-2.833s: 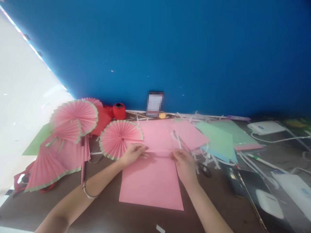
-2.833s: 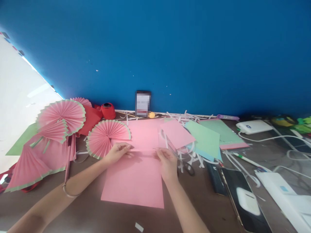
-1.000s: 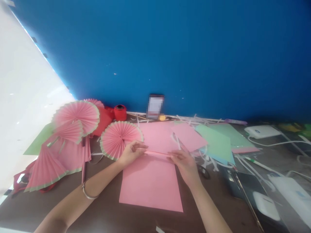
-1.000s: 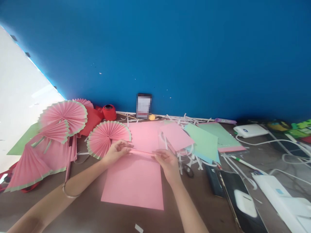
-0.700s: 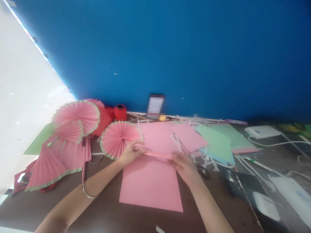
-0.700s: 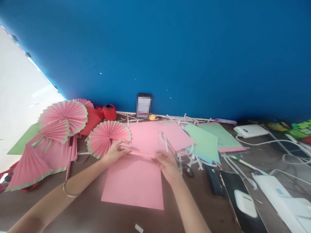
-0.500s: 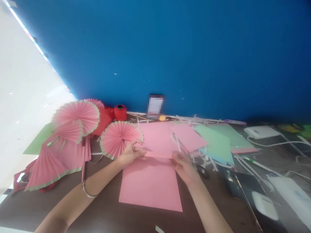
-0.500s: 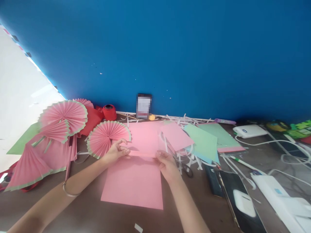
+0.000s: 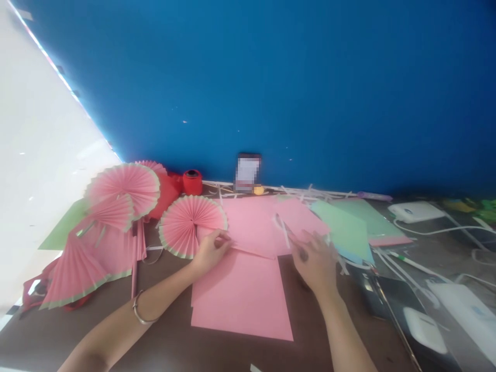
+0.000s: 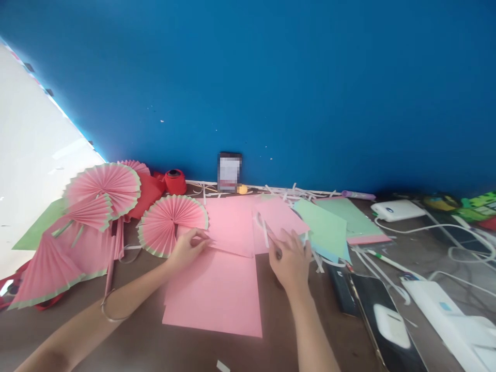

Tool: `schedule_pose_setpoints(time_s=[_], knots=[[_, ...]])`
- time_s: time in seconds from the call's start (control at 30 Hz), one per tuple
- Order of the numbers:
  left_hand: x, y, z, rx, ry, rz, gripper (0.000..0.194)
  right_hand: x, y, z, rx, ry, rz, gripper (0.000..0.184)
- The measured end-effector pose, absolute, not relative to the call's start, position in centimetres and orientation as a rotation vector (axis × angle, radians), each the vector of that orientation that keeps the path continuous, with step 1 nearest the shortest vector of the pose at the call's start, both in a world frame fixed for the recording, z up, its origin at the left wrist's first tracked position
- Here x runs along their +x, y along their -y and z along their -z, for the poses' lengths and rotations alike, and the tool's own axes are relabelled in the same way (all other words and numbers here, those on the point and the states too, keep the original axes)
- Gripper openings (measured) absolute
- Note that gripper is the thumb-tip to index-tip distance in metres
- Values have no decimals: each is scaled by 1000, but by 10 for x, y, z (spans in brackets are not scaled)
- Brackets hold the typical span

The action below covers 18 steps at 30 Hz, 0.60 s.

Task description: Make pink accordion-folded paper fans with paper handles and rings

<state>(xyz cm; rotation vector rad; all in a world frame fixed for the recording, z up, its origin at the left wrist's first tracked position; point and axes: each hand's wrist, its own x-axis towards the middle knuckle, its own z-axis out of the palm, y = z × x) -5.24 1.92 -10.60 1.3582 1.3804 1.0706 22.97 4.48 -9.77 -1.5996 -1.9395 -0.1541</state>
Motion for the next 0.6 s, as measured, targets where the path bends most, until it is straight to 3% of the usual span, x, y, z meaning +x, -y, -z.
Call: schedule_pose_setpoints(time_s=[0.2,0.6], knots=[[-53,-11,98,1773,-1492,-969,11,246,-51,106,-1827,1871,374,42],[-53,-5,107,2385,-1529,-754,17,284,-51,85,-1766,1454,757,64]])
